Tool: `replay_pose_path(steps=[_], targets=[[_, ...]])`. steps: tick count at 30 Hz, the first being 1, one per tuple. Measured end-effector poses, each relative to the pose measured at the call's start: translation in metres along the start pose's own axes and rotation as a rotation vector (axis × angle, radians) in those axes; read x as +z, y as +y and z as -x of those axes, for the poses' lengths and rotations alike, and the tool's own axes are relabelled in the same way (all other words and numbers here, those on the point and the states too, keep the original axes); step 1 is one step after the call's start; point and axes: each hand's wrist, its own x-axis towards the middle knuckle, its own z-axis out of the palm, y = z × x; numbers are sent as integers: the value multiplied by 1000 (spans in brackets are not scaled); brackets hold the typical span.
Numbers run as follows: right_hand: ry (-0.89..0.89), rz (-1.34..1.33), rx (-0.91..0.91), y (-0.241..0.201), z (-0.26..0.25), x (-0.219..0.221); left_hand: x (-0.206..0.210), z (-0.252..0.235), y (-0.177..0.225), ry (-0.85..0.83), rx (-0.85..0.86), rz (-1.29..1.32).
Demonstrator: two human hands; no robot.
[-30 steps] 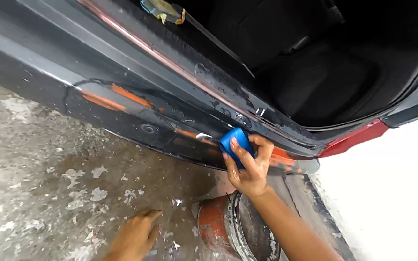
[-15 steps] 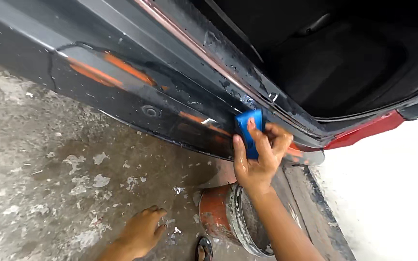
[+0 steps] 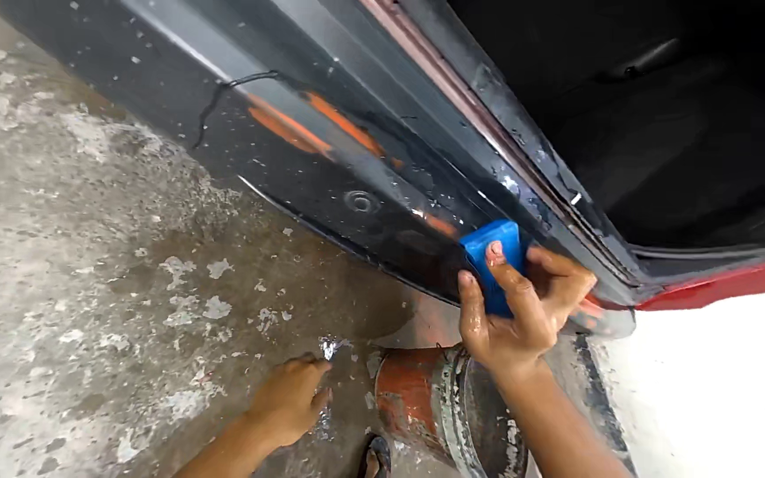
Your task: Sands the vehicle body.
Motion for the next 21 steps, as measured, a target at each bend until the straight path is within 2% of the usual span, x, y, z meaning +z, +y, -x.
replay_pose_path(steps=[2,4,6,8,11,13,15,17,19,21], targets=[[65,13,-57,-17,-27,20,-2,-3,2,29,-52,-16],[90,-35,-96,-42,-71,47,3,-12,6,-34,-67,-70],[18,-94,-97,-51,-91,53,10,-18,10,-90,-44,-83],[-82,-81,-67,-37,-70,28,10,-16,8,-98,-29,-90],[-40,12,-26,-12,-19,6,-3,-8,2,-24,-19,-42],[35,26,-44,-24,-32,23,-3,-7,6,9,-47,-42],[83,-8,-62,-49,-74,49,5,-13,18,-39,-34,-75],[47,-51,-75,-64,-106,65,12,-19,30,-94,23,-88],[-32,-76,-72,-57,-100,52,14,-20,37,-111,45,-97],[-67,-35,-37,-33,-56,22,7,-13,34,-90,57,-91]])
